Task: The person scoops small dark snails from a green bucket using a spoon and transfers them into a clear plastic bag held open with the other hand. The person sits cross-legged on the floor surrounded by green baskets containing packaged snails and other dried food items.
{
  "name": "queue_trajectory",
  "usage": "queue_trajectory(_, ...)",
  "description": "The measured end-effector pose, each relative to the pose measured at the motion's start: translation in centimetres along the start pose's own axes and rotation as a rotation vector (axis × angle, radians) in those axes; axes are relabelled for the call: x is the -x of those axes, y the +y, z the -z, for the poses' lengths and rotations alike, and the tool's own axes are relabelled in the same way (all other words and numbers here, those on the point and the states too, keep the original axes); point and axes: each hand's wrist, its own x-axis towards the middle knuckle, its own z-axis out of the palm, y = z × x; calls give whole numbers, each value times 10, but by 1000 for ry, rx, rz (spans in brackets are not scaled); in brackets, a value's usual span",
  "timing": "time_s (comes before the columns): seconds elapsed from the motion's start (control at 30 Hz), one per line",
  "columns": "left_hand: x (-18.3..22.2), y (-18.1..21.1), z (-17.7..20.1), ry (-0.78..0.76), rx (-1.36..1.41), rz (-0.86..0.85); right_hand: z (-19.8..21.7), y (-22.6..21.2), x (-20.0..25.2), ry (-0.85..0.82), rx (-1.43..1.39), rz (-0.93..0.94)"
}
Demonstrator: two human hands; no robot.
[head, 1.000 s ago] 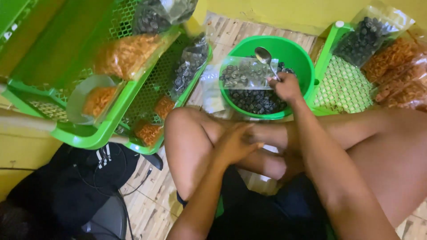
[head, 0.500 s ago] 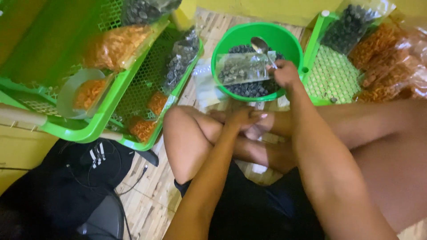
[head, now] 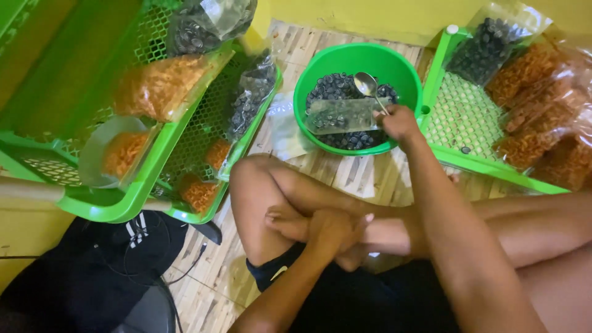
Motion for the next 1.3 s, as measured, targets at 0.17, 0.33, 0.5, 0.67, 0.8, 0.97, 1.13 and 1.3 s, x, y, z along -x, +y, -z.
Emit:
queue_trajectory(0.17,5,-31,19,-17,86,56,7,-43,51,-69,-13,-189)
queue_trajectory(0.33,-34,-60,23,-13,220,139,18,-49,79,-145,-55,-288)
queue_trajectory(0.5,-112,-114,14,437,719,161,15,-2,73,-53,-338,-195)
queue_trajectory(0.67,-168,-116,8,795,777,278,16,23,75,-87,-625,-76)
queue_trajectory(0.8,-149,-96,0,816,659,195,16,30,82,-97,-576,19)
queue_trajectory(0.97,-154,-105,-2,851,823,148,21,36,81,-57,-540,70)
queue_trajectory(1.13,-157,-126,-18,835,768,178,22,22,90,-15,-587,26)
queue_trajectory(1.3,-82,-108,4,853,556,232,65,-42,93,-12,-491,30)
